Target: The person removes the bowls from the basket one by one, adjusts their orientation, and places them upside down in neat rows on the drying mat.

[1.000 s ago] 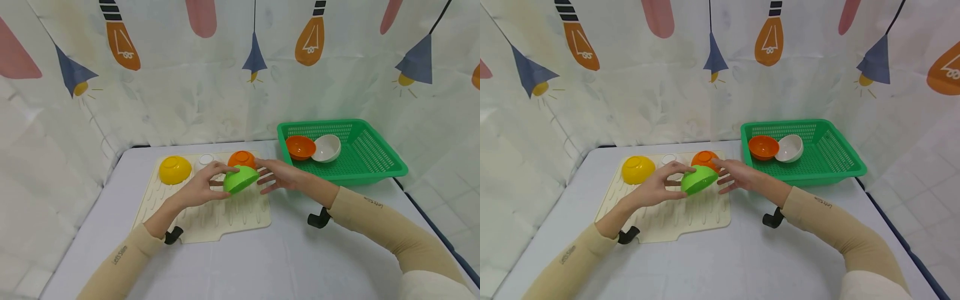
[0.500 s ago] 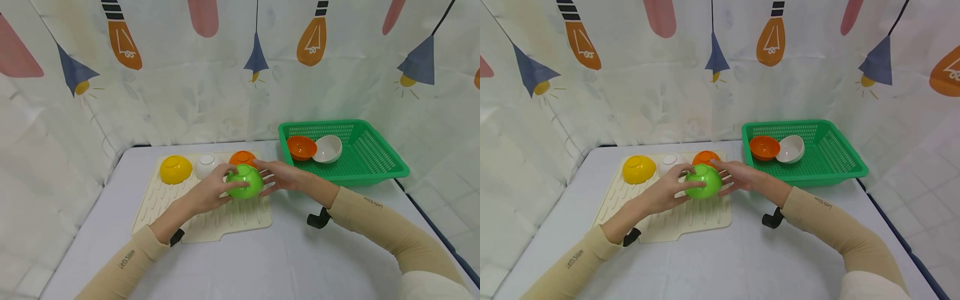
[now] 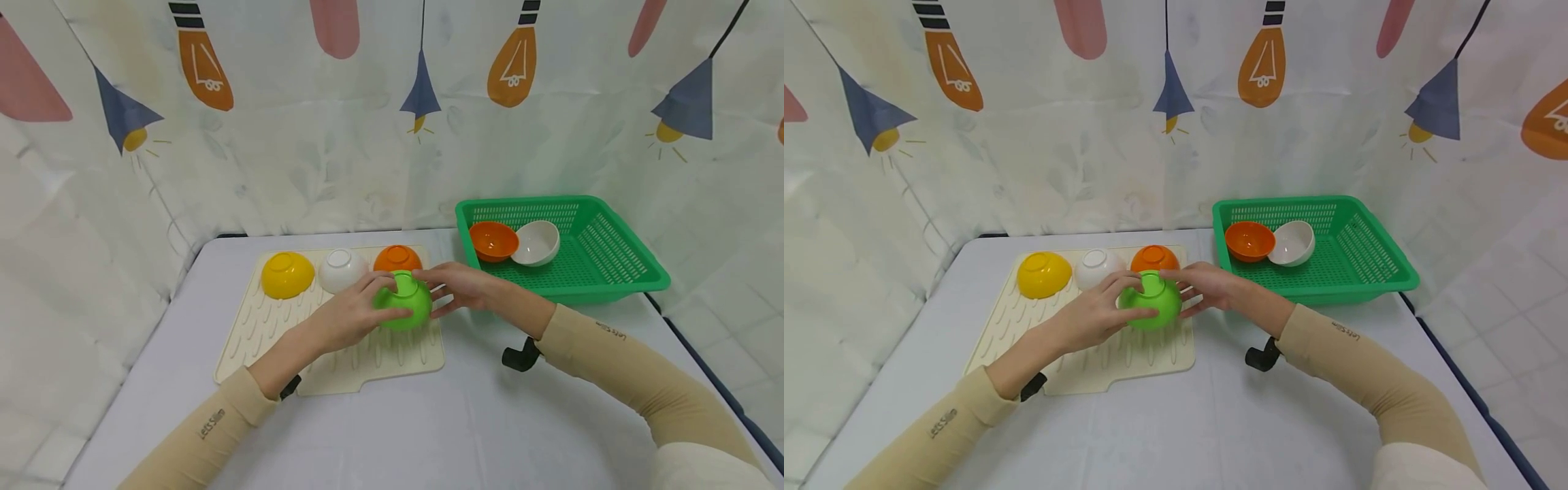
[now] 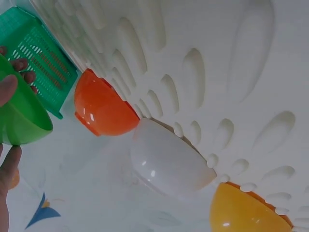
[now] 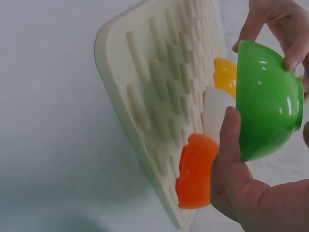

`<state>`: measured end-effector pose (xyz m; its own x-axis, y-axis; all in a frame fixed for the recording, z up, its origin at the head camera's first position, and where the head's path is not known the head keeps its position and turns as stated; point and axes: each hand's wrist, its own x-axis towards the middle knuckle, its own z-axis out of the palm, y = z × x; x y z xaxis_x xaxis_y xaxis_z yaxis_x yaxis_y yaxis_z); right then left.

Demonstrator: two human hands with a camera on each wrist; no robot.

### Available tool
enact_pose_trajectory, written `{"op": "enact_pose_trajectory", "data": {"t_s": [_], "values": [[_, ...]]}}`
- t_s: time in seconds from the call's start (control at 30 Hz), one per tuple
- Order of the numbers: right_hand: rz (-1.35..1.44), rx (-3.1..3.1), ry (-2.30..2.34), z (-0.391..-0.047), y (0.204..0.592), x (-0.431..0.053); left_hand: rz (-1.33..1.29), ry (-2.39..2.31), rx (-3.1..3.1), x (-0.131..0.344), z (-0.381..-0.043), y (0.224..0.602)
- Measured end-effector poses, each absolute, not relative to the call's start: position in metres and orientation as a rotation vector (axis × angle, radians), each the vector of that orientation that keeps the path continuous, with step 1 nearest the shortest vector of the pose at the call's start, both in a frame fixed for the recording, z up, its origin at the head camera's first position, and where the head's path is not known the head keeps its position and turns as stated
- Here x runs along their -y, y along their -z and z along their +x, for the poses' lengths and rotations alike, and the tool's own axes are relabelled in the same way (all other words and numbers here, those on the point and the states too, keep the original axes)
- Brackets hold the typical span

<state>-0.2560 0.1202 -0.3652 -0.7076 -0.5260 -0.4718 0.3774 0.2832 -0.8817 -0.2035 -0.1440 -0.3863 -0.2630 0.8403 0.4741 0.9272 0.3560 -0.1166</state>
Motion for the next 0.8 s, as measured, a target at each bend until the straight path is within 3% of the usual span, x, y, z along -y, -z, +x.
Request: {"op": "enact_pose_trajectory", "data": {"t_s": [0.43,0.8], "values": [[-0.233,-1.978,1.450,-0.252,0.366,-0.119,-1.503,0.428,2.177,0.143,-0.205,0.396],[-0.235,-2.053,1.448,-0.249,0.364,-0.116,-1.211,0.764,2.518,0.138,-0.197,0.400]]}}
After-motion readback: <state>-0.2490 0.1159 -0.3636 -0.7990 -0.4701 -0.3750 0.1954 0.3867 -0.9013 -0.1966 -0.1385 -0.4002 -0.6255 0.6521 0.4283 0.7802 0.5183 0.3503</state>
